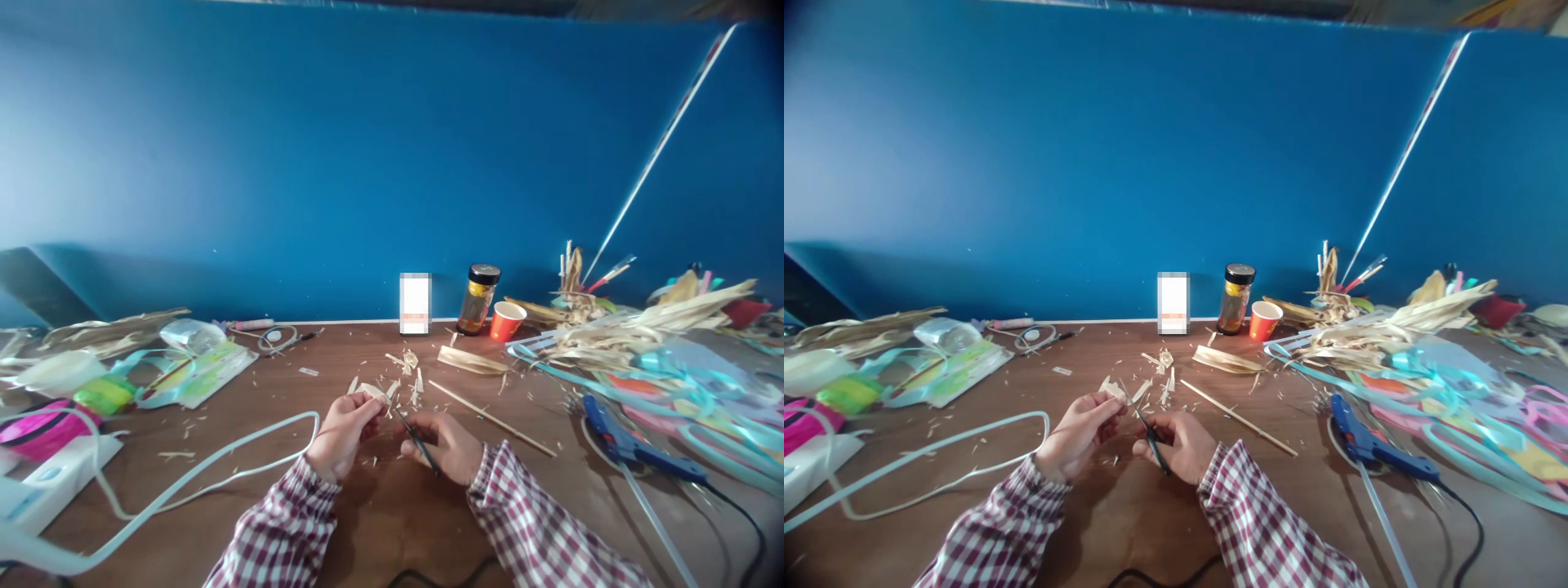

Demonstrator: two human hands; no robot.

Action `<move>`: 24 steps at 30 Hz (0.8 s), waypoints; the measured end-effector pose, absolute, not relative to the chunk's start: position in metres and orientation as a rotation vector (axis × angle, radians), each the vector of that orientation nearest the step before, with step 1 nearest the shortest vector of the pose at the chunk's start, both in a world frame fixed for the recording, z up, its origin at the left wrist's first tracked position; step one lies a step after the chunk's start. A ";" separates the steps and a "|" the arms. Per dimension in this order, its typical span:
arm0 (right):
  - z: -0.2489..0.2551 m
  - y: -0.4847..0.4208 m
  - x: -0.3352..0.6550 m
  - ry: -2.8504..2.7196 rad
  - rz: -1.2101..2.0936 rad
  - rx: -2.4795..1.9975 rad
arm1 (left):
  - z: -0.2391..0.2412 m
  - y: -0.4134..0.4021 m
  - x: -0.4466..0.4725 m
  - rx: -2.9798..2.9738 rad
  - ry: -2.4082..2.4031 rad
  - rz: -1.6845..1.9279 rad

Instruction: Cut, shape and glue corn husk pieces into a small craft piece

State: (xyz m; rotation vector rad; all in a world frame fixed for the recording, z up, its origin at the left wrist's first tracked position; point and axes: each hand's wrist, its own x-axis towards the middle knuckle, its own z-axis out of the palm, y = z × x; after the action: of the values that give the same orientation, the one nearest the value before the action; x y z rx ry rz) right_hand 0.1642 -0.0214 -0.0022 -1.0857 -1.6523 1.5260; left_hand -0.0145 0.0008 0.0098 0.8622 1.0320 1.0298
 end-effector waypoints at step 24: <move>0.003 -0.022 0.162 -1.614 1.537 -1.153 | 0.013 -0.001 -0.012 0.896 1.008 1.062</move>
State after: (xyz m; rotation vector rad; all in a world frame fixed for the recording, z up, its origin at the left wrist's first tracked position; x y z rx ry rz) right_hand 0.1624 -0.0223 0.0028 -1.1526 -1.6140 1.5366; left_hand -0.0125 -0.0008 0.0134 0.8961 1.0084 1.0616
